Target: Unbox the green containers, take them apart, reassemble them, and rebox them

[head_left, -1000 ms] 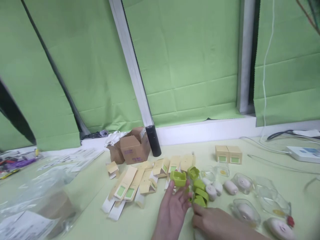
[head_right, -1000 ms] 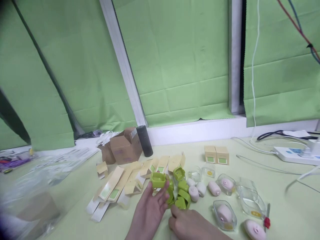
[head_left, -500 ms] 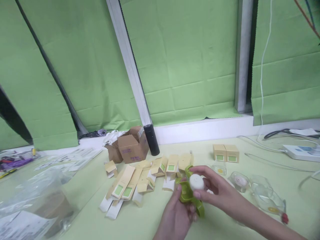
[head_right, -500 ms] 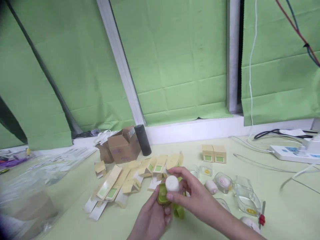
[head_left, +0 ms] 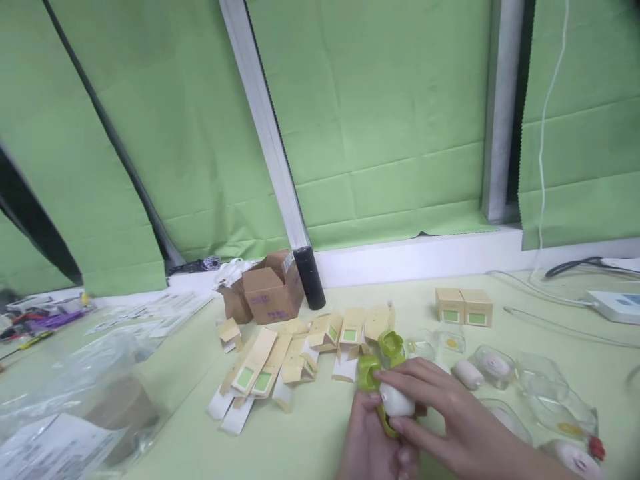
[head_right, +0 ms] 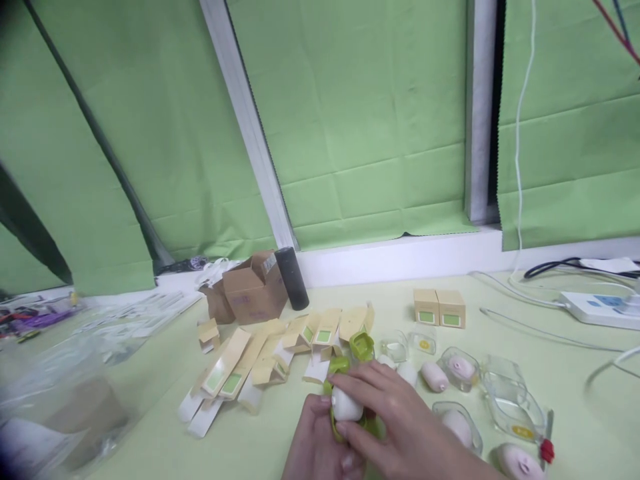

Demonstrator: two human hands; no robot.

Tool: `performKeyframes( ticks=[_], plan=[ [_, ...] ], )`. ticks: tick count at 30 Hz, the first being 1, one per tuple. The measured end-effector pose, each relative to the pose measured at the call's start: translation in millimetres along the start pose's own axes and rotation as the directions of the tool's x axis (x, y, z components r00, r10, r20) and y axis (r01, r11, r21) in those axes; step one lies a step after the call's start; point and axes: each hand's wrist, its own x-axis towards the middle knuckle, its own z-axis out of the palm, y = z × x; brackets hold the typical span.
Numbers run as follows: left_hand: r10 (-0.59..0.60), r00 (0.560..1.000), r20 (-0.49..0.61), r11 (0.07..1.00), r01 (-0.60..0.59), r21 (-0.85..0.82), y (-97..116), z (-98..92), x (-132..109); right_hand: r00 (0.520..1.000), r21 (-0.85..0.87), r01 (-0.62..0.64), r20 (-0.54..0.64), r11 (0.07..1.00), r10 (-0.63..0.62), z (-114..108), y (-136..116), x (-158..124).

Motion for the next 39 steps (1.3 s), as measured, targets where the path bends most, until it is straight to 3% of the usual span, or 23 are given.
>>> performKeyframes(
  ticks=[7,13,18,25,33,39],
  plan=[
    [0.028,0.999,-0.032,0.997,-0.03,-0.072,-6,1.5,-1,0.999,0.002,-0.024,0.031,1.0,0.024,3,-4,-1],
    [-0.111,0.993,0.049,0.985,0.116,-0.124,-6,1.5,-3,0.998,0.092,-0.052,-0.033,0.994,0.055,9,2,-3],
    [-0.157,0.985,0.066,0.976,0.165,-0.14,-1,9.1,-8,0.998,0.038,0.032,0.046,0.999,-0.034,3,-4,-1],
    [-0.093,0.996,-0.005,0.987,0.091,-0.133,-6,13.0,-9,0.998,0.0,0.029,0.063,1.0,-0.029,3,-12,-1],
    [-0.053,0.989,0.137,0.994,0.065,-0.084,-3,11.7,-11,0.999,0.024,0.007,0.047,1.0,-0.008,7,-5,-2],
    [0.067,0.998,-0.013,0.998,-0.067,0.012,-12,6.8,-10,0.997,0.064,-0.008,0.08,0.998,0.003,-11,-4,-3]
  ],
)
